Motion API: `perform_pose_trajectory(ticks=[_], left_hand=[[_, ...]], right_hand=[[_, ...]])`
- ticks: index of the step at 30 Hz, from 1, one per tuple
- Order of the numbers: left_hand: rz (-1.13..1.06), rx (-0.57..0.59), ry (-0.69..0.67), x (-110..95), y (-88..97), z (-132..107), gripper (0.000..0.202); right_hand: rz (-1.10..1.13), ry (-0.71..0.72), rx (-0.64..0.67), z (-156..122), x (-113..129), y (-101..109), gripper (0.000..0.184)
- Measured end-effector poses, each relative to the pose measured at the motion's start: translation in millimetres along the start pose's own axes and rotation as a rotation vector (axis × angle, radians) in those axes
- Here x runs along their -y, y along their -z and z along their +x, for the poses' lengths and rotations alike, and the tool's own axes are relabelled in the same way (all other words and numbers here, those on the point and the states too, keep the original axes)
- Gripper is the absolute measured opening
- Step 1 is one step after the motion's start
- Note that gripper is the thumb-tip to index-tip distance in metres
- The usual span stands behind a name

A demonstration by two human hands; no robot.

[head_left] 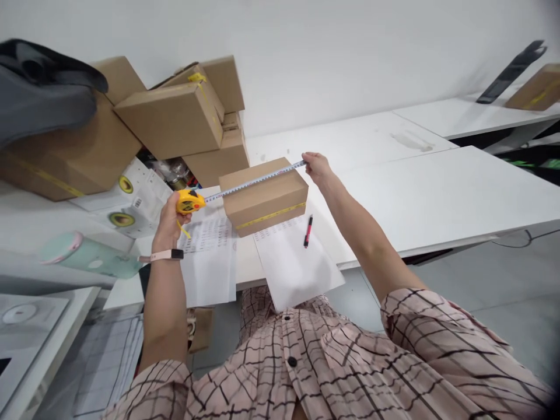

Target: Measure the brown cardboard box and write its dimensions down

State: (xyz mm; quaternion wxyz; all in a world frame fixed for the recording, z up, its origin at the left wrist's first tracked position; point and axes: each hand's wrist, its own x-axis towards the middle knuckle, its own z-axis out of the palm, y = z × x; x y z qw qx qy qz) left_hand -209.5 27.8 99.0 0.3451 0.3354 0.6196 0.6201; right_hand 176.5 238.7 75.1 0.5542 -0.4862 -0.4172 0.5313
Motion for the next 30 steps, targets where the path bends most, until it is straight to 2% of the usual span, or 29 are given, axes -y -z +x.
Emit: perform_pose_trajectory(ticks=[2,5,10,15,17,20,23,24,26,28,30], left_hand=[[0.014,0.027,0.019,4.1,4.8,2.7,0.043],[0.019,0.101,-0.02,8.4,-1.9,2.2,0.047],[0.012,0.149,-0.034,8.5,-24.1,3.8,0.046],[0.014,0.142,0.002,8.7,-28.5,4.5,0.048],[0.024,0.15,-0.002,9.2,-28.3,4.7,0.049],[0.026,0.136,-0.023,5.3,-29.5,2.6,0.05],[0.01,0.128,-0.097,-6.1,-30.7,-15.1,0.049],[0.015,0.162,-0.122,-9.8,-31.4,-26.9,0.05],[0.048,0.314,-0.128,-12.3,-35.0,-59.4,0.056],[0.073,0.542,-0.03,-4.2,-45.0,-98.9,0.065],[0.033,0.787,0.128,13.0,-63.0,-136.1,0.07]], right_hand=[[-0.072,-0.03,-0.017,-8.5,-8.9,-9.1,0.025],[-0.185,-0.075,0.052,-22.2,-20.1,-17.8,0.032],[-0.25,-0.125,0.153,-28.9,-23.5,-15.2,0.039],[-0.303,-0.113,0.144,-28.0,-22.5,-11.9,0.04],[-0.334,-0.083,0.134,-26.9,-24.6,-12.6,0.042],[-0.454,0.048,0.087,-23.4,-26.5,-13.5,0.045],[-0.553,0.146,0.06,-20.2,-19.1,-12.8,0.044],[-0.535,0.165,0.066,-19.8,-13.6,-12.5,0.043],[-0.436,0.227,0.106,-20.9,0.9,-13.9,0.04],[-0.342,0.337,0.193,-24.1,16.3,-20.1,0.039],[-0.34,0.45,0.326,-28.1,27.8,-32.5,0.037]])
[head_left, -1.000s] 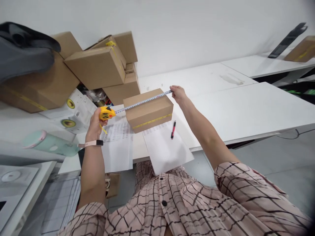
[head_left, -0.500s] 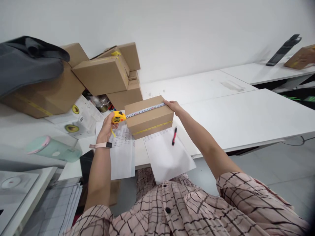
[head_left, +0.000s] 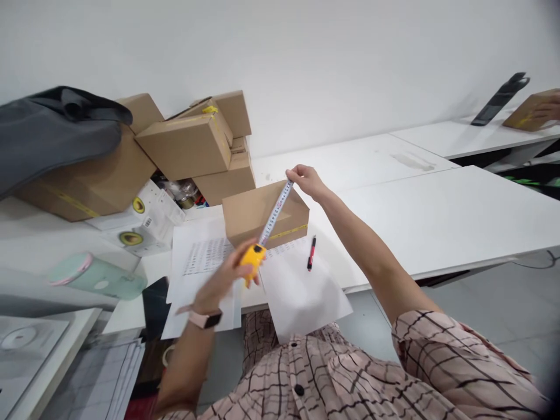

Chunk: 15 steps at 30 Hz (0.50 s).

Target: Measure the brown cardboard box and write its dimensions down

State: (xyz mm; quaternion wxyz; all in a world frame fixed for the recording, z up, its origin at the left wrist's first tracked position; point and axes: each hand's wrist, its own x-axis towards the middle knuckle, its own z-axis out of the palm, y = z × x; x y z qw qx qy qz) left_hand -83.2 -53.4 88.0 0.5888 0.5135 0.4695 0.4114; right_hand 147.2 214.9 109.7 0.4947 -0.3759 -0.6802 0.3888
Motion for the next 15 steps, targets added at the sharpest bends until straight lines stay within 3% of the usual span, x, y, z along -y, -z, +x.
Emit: perform_pose_trajectory(ticks=[2,5,9,15], left_hand=[[-0.112,0.076,0.024,19.3,-35.2,0.5,0.065],[-0.309,-0.029,-0.05,30.3,-69.7,18.4,0.058],[-0.514,-0.208,-0.095,15.0,-85.4,51.1,0.061],[-0.576,-0.33,-0.057,7.0,-103.6,82.8,0.067]], right_hand=[[-0.081,0.076,0.117,5.8,9.8,-14.5,0.034],[-0.271,0.045,0.188,13.3,15.6,-41.6,0.031],[-0.482,-0.016,0.217,12.9,22.2,-67.1,0.035],[-0.679,-0.047,0.284,5.4,35.3,-73.6,0.038]])
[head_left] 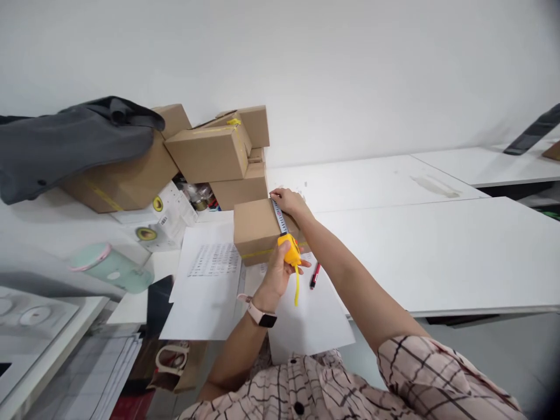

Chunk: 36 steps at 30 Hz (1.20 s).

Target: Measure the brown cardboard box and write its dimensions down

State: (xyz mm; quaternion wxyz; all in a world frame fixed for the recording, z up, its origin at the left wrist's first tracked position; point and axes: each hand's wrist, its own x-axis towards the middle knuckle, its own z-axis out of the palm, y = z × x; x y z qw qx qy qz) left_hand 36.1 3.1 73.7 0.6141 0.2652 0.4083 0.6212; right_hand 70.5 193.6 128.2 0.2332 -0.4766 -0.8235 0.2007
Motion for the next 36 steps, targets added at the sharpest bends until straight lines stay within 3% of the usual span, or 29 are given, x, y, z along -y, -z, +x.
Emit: perform_pose_trajectory(ticks=[4,9,15,18,21,25,27,29,32,36], left_hand=[[0.004,-0.019,0.015,4.8,-5.5,5.9,0.07],[-0.005,0.019,0.005,-1.3,1.0,4.1,0.062],[0.031,-0.022,0.014,5.4,3.6,0.2,0.065],[0.04,0.014,0.004,6.8,3.5,0.9,0.062],[0.087,0.049,-0.046,8.1,8.6,-8.1,0.057],[0.243,-0.002,-0.259,10.9,38.2,-38.9,0.053],[0.343,-0.13,-0.431,9.5,64.3,-51.2,0.06],[0.437,-0.284,-0.542,5.6,92.6,-54.2,0.068],[0.474,-0.379,-0.494,-3.1,124.2,-42.6,0.069],[0.447,-0.327,-0.407,-21.2,128.6,-20.6,0.061]], right_hand=[[-0.049,-0.02,0.006,2.9,-1.8,-1.2,0.038],[-0.094,-0.026,0.001,3.9,-2.7,-3.4,0.04],[-0.102,-0.022,-0.004,3.1,-2.9,-4.1,0.038],[-0.03,-0.019,-0.014,6.7,-5.7,-7.8,0.038],[0.19,-0.02,-0.054,14.2,-14.4,-11.6,0.037],[0.593,0.022,-0.213,9.7,-48.1,-7.0,0.051],[0.658,-0.004,-0.331,-8.5,-74.1,-2.0,0.056],[0.613,-0.141,-0.432,-35.8,-99.4,0.6,0.059],[0.525,-0.294,-0.361,-77.6,-121.0,-3.5,0.065],[0.522,-0.189,-0.243,-99.9,-112.0,-8.8,0.064]])
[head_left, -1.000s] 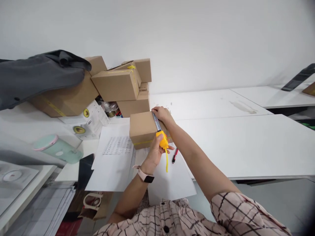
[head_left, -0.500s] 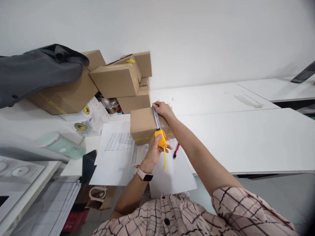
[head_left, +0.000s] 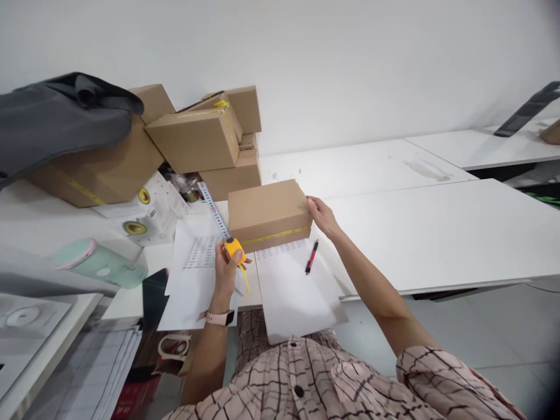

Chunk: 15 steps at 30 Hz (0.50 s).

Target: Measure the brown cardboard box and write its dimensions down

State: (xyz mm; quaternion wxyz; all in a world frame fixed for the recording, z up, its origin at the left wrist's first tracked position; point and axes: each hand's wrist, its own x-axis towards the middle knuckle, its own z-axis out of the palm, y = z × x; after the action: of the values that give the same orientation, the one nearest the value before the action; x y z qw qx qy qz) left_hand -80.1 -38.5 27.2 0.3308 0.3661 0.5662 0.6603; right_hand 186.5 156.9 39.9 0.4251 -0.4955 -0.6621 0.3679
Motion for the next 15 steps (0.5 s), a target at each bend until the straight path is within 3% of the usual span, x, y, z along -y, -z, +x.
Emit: perform_pose_trajectory(ticks=[4,9,12,15], left_hand=[[-0.068,0.012,-0.085,-30.1,-9.0,25.4,0.057],[-0.105,0.019,-0.111,-58.6,-17.6,56.5,0.055],[-0.08,0.012,-0.203,-61.2,-31.3,51.9,0.06],[-0.085,0.204,-0.207,-51.7,-51.6,27.1,0.057]], right_hand=[[-0.148,0.103,-0.074,16.0,31.9,-0.3,0.062],[-0.505,0.217,-0.216,53.3,69.2,-5.2,0.054],[-0.639,0.357,-0.149,68.8,80.6,-20.6,0.05],[-0.686,0.409,-0.073,76.1,85.2,-34.9,0.049]])
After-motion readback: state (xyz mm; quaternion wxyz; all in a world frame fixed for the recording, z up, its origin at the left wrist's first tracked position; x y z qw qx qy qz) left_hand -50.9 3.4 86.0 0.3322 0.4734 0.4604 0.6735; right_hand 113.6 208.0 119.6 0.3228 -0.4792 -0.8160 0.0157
